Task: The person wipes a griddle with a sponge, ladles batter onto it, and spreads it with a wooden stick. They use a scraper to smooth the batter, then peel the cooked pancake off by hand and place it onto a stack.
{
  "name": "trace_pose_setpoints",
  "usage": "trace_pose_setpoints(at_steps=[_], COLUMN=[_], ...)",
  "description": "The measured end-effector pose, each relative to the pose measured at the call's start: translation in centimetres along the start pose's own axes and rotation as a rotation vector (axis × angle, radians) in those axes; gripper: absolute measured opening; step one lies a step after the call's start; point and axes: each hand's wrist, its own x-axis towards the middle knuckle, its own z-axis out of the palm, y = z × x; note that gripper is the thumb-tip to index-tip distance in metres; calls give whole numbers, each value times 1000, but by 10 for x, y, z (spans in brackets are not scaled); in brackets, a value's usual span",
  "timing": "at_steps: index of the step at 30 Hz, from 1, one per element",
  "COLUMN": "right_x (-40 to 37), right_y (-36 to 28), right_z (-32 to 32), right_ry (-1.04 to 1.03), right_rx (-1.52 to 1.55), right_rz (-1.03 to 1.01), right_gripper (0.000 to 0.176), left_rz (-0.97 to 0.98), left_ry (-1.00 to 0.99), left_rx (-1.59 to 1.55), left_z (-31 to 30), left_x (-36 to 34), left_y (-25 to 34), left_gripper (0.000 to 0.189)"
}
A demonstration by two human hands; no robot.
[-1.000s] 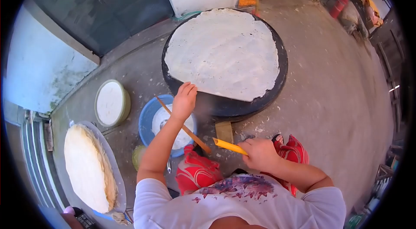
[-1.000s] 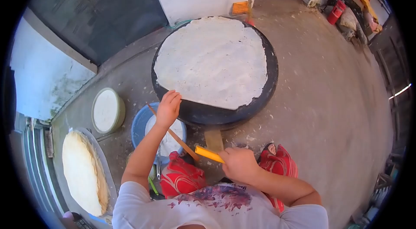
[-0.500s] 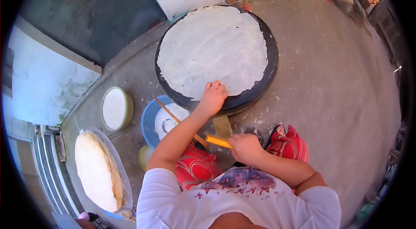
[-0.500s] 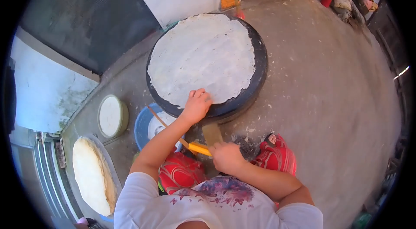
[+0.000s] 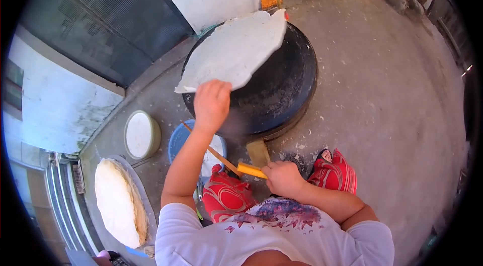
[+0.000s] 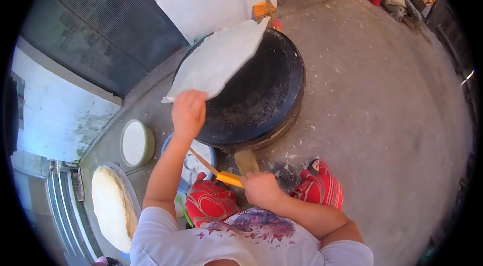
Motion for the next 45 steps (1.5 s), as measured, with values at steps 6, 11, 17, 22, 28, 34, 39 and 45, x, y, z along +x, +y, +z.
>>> trace_pose_setpoints(at_steps=[6,11,17,22,28,34,39,45], right_x=[-4,-6,-7,-9,-10,-11,-13,-16], right_y=[-2,2,2,5,3,2,0,4], right_z=[-5,-2,2,1,-2,-2,0,3], right_ry=[9,-17,-49,-20,-55,-48,-4,-72], right_rx=[19,44,25,52,55,66,93,91], right_rz=[-13,-34,-38,-32,-5,-17,-38,-45], right_gripper=[15,22,24,25,22,22,9,24], left_rz=[65,-922,-2278,-1838,-582,-552,-150,-44], left_ry=[-521,-405,230,252,-141,71,-1,-341], left_rx=[-80,183,-1038,-1021,408,221,233,-55], left_z=[2,40,58,62,-21,-58,10,114], left_x=[-82,-170,-221,-186,25,198,177,53], left_y=[32,-4,-106,-178,-253,-125,-21,57], left_gripper=[30,76,32,2,22,21,13,9])
